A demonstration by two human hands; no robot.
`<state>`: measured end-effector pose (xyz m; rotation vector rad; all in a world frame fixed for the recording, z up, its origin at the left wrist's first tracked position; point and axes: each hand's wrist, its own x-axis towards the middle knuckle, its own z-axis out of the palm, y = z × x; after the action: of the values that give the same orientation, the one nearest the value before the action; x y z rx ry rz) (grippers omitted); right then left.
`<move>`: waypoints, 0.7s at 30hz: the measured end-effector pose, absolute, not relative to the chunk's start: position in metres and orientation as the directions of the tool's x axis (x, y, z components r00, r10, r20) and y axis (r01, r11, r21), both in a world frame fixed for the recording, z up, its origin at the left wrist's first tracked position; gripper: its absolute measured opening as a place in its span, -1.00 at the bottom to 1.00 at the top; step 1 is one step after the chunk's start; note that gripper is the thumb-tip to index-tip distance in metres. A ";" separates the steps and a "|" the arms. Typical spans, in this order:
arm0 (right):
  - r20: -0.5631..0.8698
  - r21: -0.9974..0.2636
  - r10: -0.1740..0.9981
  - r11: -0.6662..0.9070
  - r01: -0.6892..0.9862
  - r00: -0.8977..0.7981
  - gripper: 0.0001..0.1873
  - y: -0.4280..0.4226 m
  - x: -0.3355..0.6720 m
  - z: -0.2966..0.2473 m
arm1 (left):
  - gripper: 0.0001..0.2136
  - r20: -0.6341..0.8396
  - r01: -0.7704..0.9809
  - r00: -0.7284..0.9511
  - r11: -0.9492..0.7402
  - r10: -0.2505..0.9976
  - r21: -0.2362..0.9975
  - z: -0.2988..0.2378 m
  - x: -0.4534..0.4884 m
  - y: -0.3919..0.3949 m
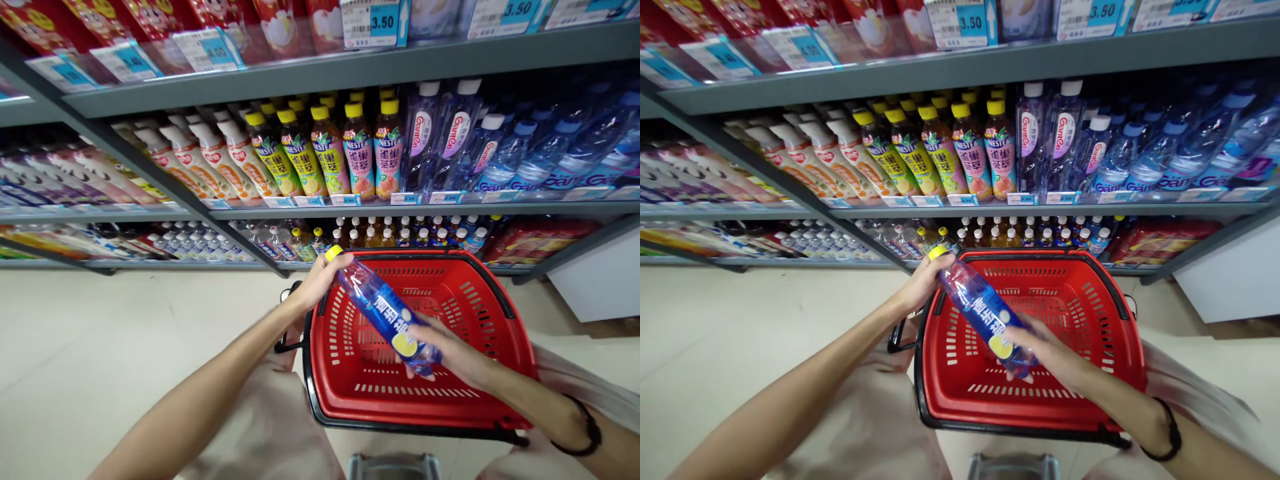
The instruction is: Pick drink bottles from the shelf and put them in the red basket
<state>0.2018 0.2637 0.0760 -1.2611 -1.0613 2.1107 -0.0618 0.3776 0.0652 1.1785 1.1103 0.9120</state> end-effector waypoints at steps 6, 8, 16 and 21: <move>-0.382 -0.870 0.808 -0.149 0.470 -0.450 -0.44 0.260 0.201 0.058 | -0.49 -0.070 0.527 0.379 -0.154 0.923 0.836 0.081 -0.067 0.375; -0.360 -0.820 0.793 -0.018 0.572 -0.491 -0.41 0.267 0.205 0.052 | -0.48 -0.066 0.590 0.461 -0.250 0.885 0.768 0.086 -0.063 0.372; -0.509 -0.196 0.719 0.438 0.877 -0.473 -0.81 0.316 0.245 0.024 | -0.47 -0.176 0.689 0.725 -0.703 0.666 0.176 0.060 -0.001 0.361; -0.521 -0.076 0.768 0.392 0.917 -0.372 -0.82 0.329 0.259 -0.004 | -0.50 -0.482 0.575 0.701 -0.816 0.526 -0.054 -0.005 0.043 0.378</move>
<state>0.2594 0.3289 -0.0036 -1.8944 -2.9391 0.6542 0.0434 0.3782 -0.0054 2.8038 0.9102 -0.7477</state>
